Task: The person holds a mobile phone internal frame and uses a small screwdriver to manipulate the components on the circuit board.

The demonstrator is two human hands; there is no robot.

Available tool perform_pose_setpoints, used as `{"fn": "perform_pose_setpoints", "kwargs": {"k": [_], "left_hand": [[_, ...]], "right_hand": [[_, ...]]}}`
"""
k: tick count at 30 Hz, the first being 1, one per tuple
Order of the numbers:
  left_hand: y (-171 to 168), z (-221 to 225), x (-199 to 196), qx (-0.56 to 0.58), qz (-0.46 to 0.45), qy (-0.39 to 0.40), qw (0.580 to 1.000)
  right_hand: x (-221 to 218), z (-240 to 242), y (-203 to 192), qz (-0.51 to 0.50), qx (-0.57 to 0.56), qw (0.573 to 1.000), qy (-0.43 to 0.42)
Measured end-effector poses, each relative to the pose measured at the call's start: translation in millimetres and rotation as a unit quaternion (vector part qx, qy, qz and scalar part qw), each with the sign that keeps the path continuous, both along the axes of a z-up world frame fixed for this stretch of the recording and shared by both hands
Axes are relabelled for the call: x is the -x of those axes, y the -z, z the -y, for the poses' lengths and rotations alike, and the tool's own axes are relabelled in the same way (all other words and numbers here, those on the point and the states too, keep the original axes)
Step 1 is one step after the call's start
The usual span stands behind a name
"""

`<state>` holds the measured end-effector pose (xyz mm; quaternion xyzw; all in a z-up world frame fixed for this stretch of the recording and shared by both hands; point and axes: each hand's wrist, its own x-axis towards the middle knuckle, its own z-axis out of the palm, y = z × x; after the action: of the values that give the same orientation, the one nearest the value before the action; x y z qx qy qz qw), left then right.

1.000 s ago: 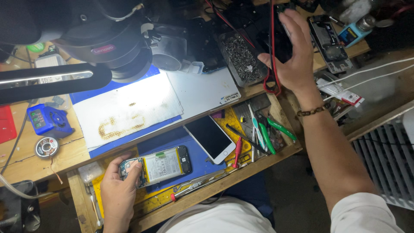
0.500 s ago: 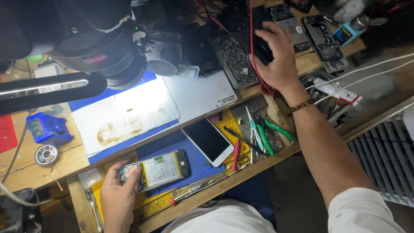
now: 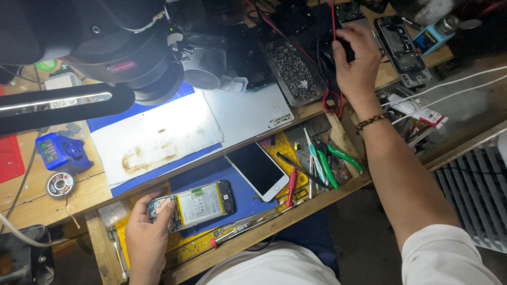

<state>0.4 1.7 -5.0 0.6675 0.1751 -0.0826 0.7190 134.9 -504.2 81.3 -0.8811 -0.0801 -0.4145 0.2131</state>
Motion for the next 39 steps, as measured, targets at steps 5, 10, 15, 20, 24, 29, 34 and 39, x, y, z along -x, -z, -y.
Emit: {"fn": "perform_pose_setpoints", "kwargs": {"k": [5,10,15,20,24,29,34,39], "left_hand": [[-2.3,0.7,0.3,-0.009,-0.004,-0.001,1.000],[2.3,0.9,-0.8,-0.008,0.003,-0.001,1.000],[1.0,1.7,0.4,-0.018,0.006,-0.001,1.000],[-0.2,3.2,0.4,-0.018,0.005,-0.004,1.000],[-0.7,3.6,0.4,-0.020,0.003,-0.006,1.000],[-5.5,5.8,1.8,-0.032,0.004,0.000,0.999],[-8.6,6.6,1.5,-0.035,-0.001,0.000,0.999],[-6.0,5.9,2.6,-0.032,0.011,0.000,0.999]], "right_hand": [[-3.0,17.0,1.0,-0.068,-0.060,0.995,-0.051],[-2.1,21.3,5.7,-0.090,-0.027,0.994,-0.062],[-0.3,12.5,4.8,-0.110,0.021,0.992,-0.063],[-3.4,11.3,6.6,-0.121,0.091,0.988,-0.011],[-2.2,12.1,10.9,-0.128,0.087,0.988,0.002],[-1.5,13.1,13.7,-0.133,0.090,0.987,0.007],[-1.1,12.8,12.9,-0.129,0.101,0.986,0.001],[-2.1,10.6,13.1,-0.141,0.092,0.986,0.008]]}}
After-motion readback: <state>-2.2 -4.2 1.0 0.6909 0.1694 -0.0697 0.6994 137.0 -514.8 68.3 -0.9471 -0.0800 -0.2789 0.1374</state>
